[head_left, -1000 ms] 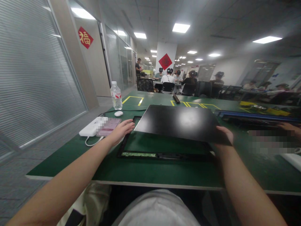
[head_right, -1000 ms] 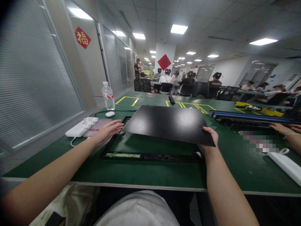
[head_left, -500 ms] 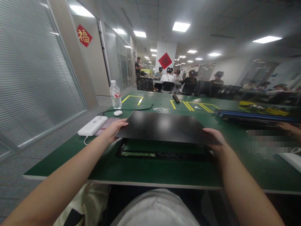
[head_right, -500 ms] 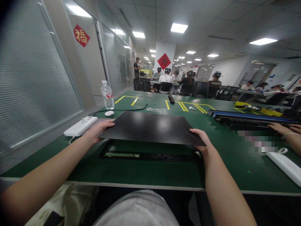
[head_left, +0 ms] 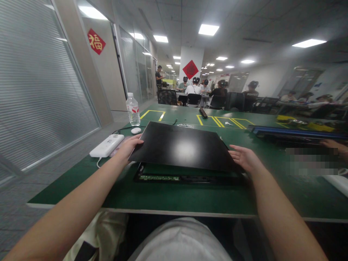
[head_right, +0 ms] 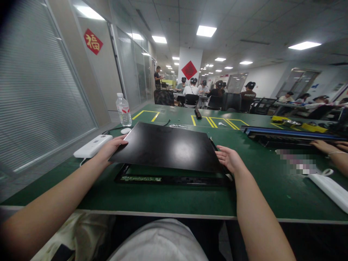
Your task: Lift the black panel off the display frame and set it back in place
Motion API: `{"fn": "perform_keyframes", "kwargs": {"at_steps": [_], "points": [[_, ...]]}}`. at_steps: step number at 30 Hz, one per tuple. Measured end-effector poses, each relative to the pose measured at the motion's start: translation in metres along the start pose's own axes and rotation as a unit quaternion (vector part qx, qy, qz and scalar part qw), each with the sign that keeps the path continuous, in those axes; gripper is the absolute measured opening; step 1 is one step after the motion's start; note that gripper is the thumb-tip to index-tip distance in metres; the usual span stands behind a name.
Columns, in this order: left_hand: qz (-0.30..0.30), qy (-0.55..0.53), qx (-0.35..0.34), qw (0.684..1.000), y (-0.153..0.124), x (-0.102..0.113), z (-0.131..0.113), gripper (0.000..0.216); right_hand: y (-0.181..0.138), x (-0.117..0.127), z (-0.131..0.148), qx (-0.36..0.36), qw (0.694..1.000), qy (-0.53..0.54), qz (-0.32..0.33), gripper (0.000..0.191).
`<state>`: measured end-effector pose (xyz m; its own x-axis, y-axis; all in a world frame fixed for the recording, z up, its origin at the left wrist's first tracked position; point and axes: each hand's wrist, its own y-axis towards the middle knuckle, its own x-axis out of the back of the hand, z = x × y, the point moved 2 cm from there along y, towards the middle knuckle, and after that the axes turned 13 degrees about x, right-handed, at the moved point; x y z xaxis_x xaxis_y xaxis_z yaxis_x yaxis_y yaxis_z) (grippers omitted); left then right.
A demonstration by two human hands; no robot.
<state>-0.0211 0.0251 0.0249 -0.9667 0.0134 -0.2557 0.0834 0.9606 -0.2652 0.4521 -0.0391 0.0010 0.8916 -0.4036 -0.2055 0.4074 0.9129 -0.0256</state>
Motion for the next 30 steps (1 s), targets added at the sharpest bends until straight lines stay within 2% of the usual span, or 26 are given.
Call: {"fn": "perform_keyframes", "kwargs": {"at_steps": [9,15,24,30], "points": [[-0.008,-0.003,0.031,0.999,-0.005,-0.008,0.007,0.060,0.002,0.009,-0.001,0.047,0.993,-0.091,-0.051,0.025],[-0.002,-0.005,0.032,0.999,-0.004,-0.007,0.008,0.058,-0.003,0.002,0.001,0.065,0.989,-0.129,-0.042,0.022],[0.014,-0.003,0.037,0.999,-0.002,-0.012,0.018,0.043,0.000,0.007,0.000,0.104,0.973,-0.190,-0.082,0.019],[0.005,0.025,0.037,0.999,-0.007,-0.018,0.018,0.031,0.001,0.009,-0.001,0.113,0.963,-0.230,-0.084,0.020]]}}
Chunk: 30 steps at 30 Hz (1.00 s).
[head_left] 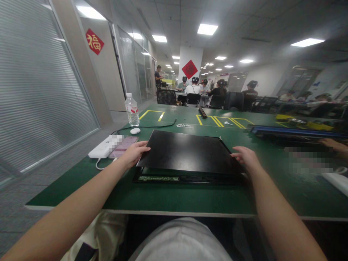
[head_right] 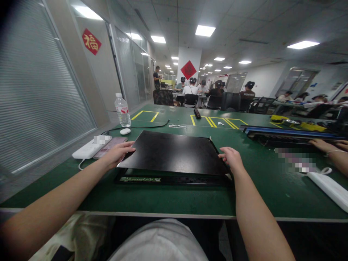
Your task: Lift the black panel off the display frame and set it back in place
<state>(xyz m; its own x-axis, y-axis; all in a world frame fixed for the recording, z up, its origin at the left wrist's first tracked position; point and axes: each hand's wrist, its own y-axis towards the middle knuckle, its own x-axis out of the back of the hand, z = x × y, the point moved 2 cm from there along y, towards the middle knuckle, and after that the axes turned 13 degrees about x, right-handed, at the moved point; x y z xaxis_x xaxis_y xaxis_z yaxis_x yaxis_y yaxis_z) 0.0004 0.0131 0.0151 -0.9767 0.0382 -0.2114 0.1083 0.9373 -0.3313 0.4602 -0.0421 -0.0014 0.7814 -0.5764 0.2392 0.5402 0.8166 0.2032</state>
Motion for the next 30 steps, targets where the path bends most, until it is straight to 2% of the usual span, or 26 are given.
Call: {"fn": "perform_keyframes", "kwargs": {"at_steps": [10,14,21,30], "points": [[0.004,0.034,0.036,0.999,0.005,0.005,0.006,0.046,0.008,0.002,-0.014,0.057,0.995,-0.080,0.003,0.028],[0.017,0.039,0.042,0.998,0.005,0.005,0.006,0.044,0.012,0.003,-0.021,0.072,0.990,-0.120,0.012,0.034],[0.038,0.042,0.052,0.997,0.011,0.007,0.010,0.041,0.013,0.003,-0.020,0.064,0.980,-0.187,0.024,0.031],[0.089,0.007,0.055,0.995,0.013,0.009,0.008,0.033,0.006,0.001,-0.007,0.070,0.964,-0.255,0.027,0.029]]}}
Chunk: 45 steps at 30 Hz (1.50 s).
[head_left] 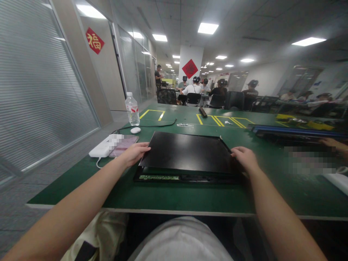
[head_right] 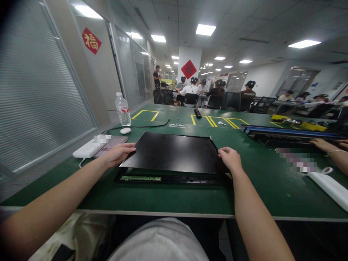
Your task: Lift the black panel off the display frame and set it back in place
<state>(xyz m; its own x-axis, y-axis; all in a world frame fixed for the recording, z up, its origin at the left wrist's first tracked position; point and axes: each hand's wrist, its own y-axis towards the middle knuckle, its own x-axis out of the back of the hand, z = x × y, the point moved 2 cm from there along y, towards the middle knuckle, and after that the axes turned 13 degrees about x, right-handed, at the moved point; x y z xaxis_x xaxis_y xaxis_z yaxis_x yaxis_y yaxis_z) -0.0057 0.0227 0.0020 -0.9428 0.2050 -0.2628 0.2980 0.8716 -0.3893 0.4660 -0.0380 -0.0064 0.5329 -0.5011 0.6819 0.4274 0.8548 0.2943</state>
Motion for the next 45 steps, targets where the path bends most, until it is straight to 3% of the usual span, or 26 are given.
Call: {"fn": "perform_keyframes", "kwargs": {"at_steps": [10,14,21,45], "points": [[-0.041,-0.021,-0.011,0.999,0.004,0.004,0.002,0.039,-0.003,0.001,0.004,0.012,0.998,-0.054,0.008,0.028],[-0.041,0.007,-0.013,0.999,0.004,0.003,0.003,0.040,-0.001,0.001,0.003,0.018,0.997,-0.074,0.003,0.030],[-0.095,0.074,-0.019,0.993,-0.002,0.001,0.001,0.035,-0.001,0.000,0.002,0.039,0.993,-0.109,-0.002,0.028],[-0.099,0.107,-0.036,0.989,-0.001,0.004,0.001,0.044,0.000,-0.001,-0.004,0.043,0.994,-0.099,0.001,0.027]]}}
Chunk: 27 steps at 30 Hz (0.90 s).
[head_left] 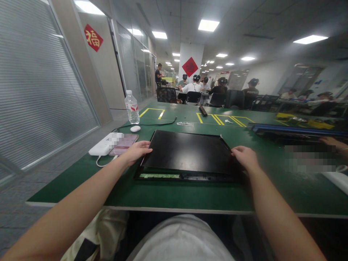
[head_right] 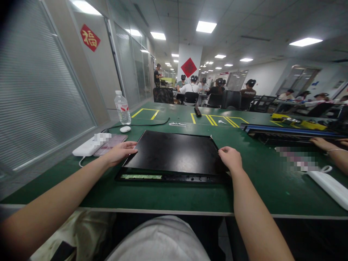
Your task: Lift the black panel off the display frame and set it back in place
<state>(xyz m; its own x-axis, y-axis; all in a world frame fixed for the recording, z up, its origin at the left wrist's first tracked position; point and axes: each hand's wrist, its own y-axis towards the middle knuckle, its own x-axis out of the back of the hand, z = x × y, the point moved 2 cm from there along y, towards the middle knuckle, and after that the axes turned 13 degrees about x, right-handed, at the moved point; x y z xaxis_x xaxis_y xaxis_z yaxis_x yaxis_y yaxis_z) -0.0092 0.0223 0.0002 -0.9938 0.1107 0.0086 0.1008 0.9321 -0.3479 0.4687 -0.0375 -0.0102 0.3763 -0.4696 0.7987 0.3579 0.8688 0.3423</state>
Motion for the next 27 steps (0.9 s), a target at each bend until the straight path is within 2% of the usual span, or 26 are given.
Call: {"fn": "perform_keyframes", "kwargs": {"at_steps": [5,13,17,21,27], "points": [[0.013,-0.012,0.001,1.000,0.0028,0.0005,0.0025,0.047,0.0008,0.0001,-0.0007,0.012,1.000,-0.011,0.001,0.025],[-0.001,-0.021,-0.012,1.000,0.0015,-0.0010,0.0000,0.042,-0.0006,0.0026,0.0030,-0.003,1.000,0.012,0.009,0.024],[-0.008,-0.023,-0.049,0.999,0.0004,0.0015,-0.0026,0.050,0.0003,0.0021,0.0017,-0.007,1.000,0.031,0.000,0.028],[-0.039,0.030,-0.082,0.995,-0.0017,0.0045,-0.0054,0.057,0.0018,0.0004,-0.0025,-0.015,0.998,0.059,-0.002,0.036],[-0.083,0.134,-0.094,0.983,-0.0045,0.0029,-0.0057,0.036,0.0027,-0.0019,-0.0056,-0.035,0.994,0.101,-0.009,0.040]]}}
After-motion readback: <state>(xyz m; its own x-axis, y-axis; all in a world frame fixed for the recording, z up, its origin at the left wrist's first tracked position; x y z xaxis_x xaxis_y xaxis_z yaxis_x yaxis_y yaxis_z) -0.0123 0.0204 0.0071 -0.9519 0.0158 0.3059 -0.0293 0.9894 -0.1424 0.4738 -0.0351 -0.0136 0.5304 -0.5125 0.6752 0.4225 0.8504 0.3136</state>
